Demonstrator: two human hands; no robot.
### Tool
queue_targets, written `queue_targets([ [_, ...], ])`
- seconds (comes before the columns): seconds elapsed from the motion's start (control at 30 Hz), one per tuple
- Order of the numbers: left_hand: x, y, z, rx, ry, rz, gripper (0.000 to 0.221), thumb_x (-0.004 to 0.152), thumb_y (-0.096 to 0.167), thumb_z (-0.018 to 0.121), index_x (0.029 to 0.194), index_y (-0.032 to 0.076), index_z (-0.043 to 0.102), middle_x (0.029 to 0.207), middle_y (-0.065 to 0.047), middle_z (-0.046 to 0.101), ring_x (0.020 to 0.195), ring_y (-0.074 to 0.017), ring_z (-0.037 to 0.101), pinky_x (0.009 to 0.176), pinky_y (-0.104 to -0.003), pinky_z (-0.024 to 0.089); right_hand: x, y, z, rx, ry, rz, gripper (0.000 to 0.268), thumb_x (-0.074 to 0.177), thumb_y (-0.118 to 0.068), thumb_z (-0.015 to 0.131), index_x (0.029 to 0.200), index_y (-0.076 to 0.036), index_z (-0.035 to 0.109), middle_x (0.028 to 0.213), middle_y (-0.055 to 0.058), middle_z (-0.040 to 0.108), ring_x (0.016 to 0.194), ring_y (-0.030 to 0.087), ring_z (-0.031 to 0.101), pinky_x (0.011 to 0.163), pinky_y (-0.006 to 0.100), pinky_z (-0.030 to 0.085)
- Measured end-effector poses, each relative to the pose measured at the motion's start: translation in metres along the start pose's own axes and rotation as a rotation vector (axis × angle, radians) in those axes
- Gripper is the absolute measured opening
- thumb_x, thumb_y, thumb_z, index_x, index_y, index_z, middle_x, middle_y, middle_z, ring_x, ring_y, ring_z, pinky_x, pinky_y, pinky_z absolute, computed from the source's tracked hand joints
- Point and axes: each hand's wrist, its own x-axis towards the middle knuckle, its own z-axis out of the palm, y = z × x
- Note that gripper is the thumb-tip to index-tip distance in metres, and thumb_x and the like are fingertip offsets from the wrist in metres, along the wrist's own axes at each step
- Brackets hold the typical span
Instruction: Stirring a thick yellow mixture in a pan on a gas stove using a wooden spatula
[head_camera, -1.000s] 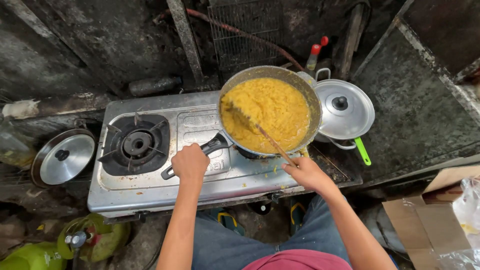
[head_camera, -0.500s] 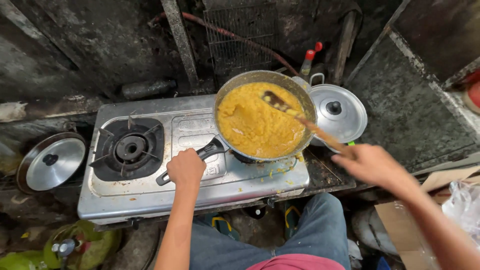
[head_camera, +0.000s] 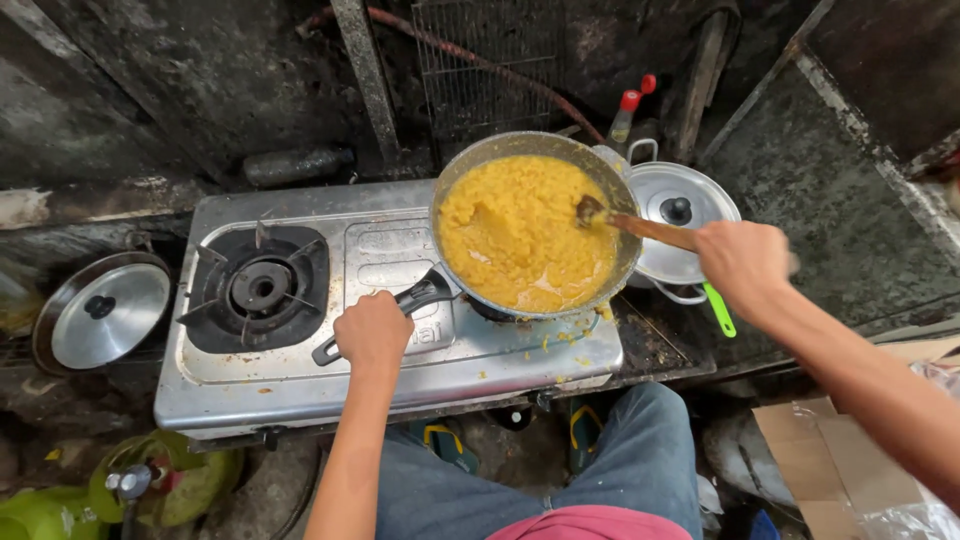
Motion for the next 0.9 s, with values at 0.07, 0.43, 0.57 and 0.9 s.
queue_targets([
  [0.07, -0.002, -0.002, -0.005, -0.041, 0.07, 0.026, 0.017, 0.089, 0.024, 0.067, 0.085, 0.008, 0.073, 0.075, -0.01, 0.071, 0.069, -0.0315, 0.072, 0.061, -0.043, 0.055, 0.038, -0.012, 0.045, 0.091, 0.079, -0.021, 0.024, 0.093, -0.014, 0.055, 0.082, -0.019, 0.075, 0.076, 0.001, 0.077, 0.074, 0.027, 0.078, 0.056, 0.041, 0.056],
  [0.43, -0.014, 0.0, -0.01, -0.099, 0.153, 0.045, 0.027, 0.083, 0.028, 0.077, 0.086, 0.002, 0.078, 0.073, -0.018, 0.074, 0.075, -0.0358, 0.077, 0.063, -0.047, 0.06, 0.05, -0.023, 0.083, 0.202, 0.3, -0.179, 0.026, 0.084, -0.031, 0.063, 0.1, -0.011, 0.069, 0.075, 0.01, 0.076, 0.068, 0.033, 0.075, 0.063, 0.051, 0.059],
  [0.57, -0.015, 0.002, -0.011, -0.095, 0.155, 0.039, 0.023, 0.084, 0.025, 0.076, 0.085, 0.002, 0.078, 0.072, -0.018, 0.074, 0.074, -0.0358, 0.077, 0.063, -0.046, 0.061, 0.034, -0.023, 0.077, 0.13, 0.452, -0.196, 0.015, 0.083, -0.031, 0.068, 0.09, -0.018, 0.065, 0.068, 0.002, 0.071, 0.063, 0.025, 0.073, 0.061, 0.046, 0.059],
  [0.9, -0.015, 0.002, -0.011, -0.096, 0.172, 0.041, 0.02, 0.083, 0.022, 0.073, 0.083, 0.003, 0.076, 0.068, -0.016, 0.072, 0.07, -0.0342, 0.076, 0.062, -0.044, 0.06, 0.011, -0.022, 0.078, -0.018, 0.763, -0.204, 0.012, 0.078, -0.029, 0.069, 0.084, -0.025, 0.06, 0.065, -0.008, 0.063, 0.057, 0.014, 0.064, 0.054, 0.029, 0.054],
])
